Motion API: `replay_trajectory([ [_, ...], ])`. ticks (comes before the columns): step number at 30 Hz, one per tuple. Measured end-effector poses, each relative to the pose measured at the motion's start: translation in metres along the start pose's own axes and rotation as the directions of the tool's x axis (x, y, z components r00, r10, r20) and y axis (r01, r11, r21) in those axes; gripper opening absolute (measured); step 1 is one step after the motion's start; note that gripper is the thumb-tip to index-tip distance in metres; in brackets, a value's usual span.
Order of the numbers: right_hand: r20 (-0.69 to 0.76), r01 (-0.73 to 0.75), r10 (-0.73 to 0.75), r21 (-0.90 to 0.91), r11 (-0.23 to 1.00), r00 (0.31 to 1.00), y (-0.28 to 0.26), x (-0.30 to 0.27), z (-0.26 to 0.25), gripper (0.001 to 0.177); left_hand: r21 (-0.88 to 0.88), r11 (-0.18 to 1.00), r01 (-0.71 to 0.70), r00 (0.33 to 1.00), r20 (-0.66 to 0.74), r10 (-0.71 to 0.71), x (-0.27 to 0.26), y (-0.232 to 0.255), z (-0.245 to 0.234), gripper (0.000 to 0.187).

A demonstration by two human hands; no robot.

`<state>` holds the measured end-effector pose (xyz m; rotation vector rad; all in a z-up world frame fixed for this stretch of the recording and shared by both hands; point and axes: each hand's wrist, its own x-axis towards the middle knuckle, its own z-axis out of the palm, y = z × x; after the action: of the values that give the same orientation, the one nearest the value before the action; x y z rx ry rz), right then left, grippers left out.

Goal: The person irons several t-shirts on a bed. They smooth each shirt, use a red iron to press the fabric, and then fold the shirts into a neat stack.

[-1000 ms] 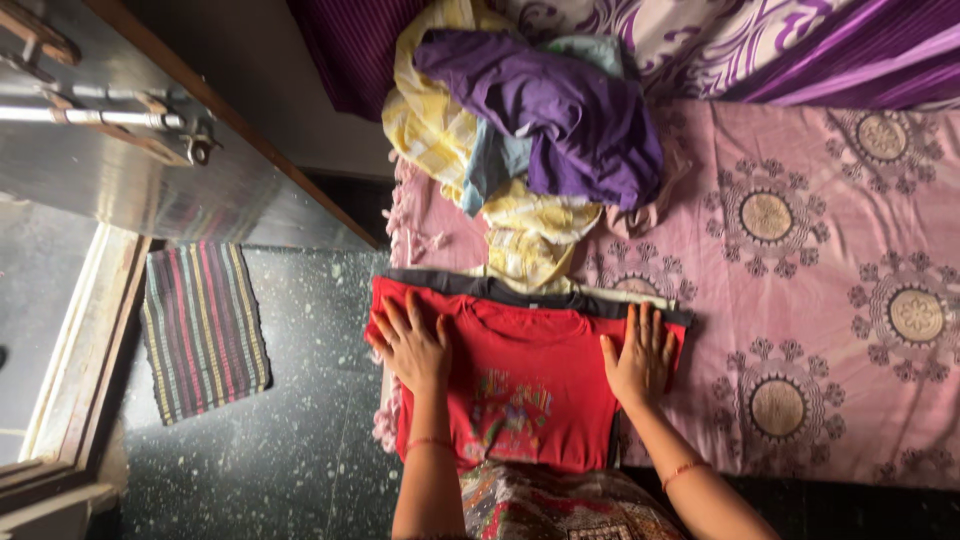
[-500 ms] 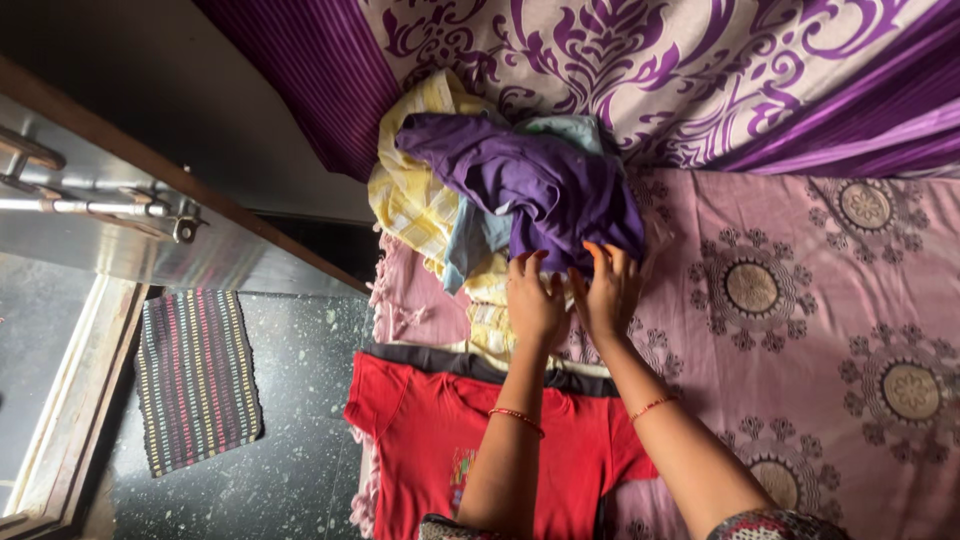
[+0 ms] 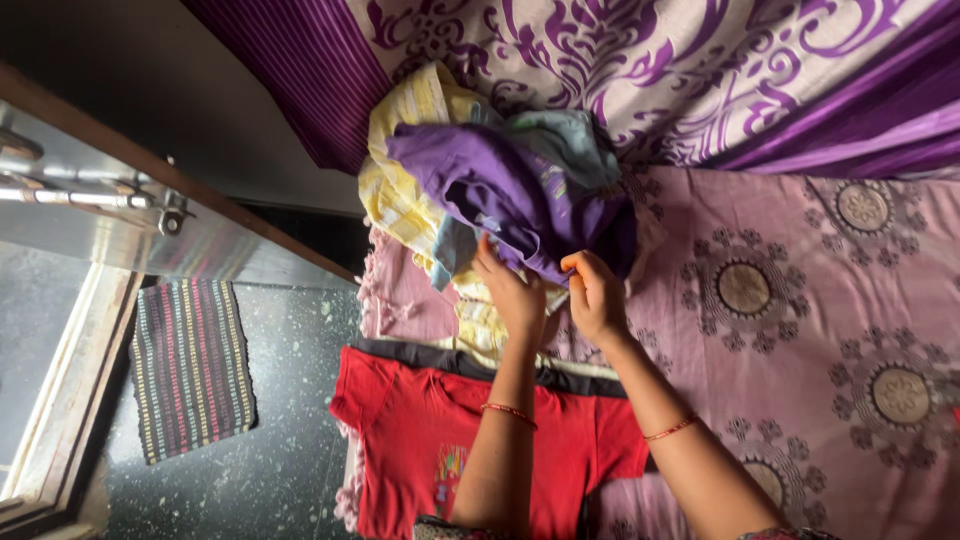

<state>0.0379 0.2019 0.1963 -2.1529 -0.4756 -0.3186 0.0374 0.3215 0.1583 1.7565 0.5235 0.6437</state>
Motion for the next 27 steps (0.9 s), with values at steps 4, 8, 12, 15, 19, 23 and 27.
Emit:
replay_trajectory([
  [4, 0.157, -0.047, 0.043, 0.020, 0.999, 0.987, -0.040, -0.006, -0.037, 0.009, 0.155, 0.987, -0.051, 0.997, -0.055, 0.060, -0.002, 0.028, -0.034, 0.090],
  [8, 0.152, 0.167, -0.144, -0.154, 0.974, 0.978, -0.084, -0.019, -0.080, 0.040, 0.356, 0.897, -0.262, 0.965, 0.088, 0.248, -0.015, 0.045, -0.067, 0.053],
  [12, 0.125, 0.072, -0.033, -0.322, 0.944, 0.992, -0.114, -0.036, -0.105, 0.030, 0.226, 0.882, -0.413, 0.889, 0.311, 0.336, -0.048, 0.057, -0.088, 0.041],
  [15, 0.096, 0.085, -0.059, -0.296, 0.951, 0.994, -0.126, -0.052, -0.121, 0.026, 0.213, 0.858, -0.468, 0.860, 0.335, 0.386, -0.076, 0.058, -0.098, 0.044],
  [19, 0.064, 0.135, -0.123, -0.257, 0.957, 0.990, -0.136, -0.074, -0.154, 0.032, 0.325, 0.854, -0.407, 0.909, 0.234, 0.344, -0.095, 0.056, -0.097, 0.051],
  [23, -0.027, 0.123, -0.131, -0.203, 0.971, 0.991, -0.133, -0.087, -0.202, 0.027, 0.339, 0.856, -0.390, 0.915, 0.247, 0.318, -0.106, 0.063, -0.102, 0.038],
  [27, -0.152, 0.020, -0.059, -0.245, 0.969, 0.987, -0.106, -0.095, -0.260, 0.024, 0.223, 0.900, -0.373, 0.903, 0.311, 0.297, -0.105, 0.084, -0.092, 0.031],
])
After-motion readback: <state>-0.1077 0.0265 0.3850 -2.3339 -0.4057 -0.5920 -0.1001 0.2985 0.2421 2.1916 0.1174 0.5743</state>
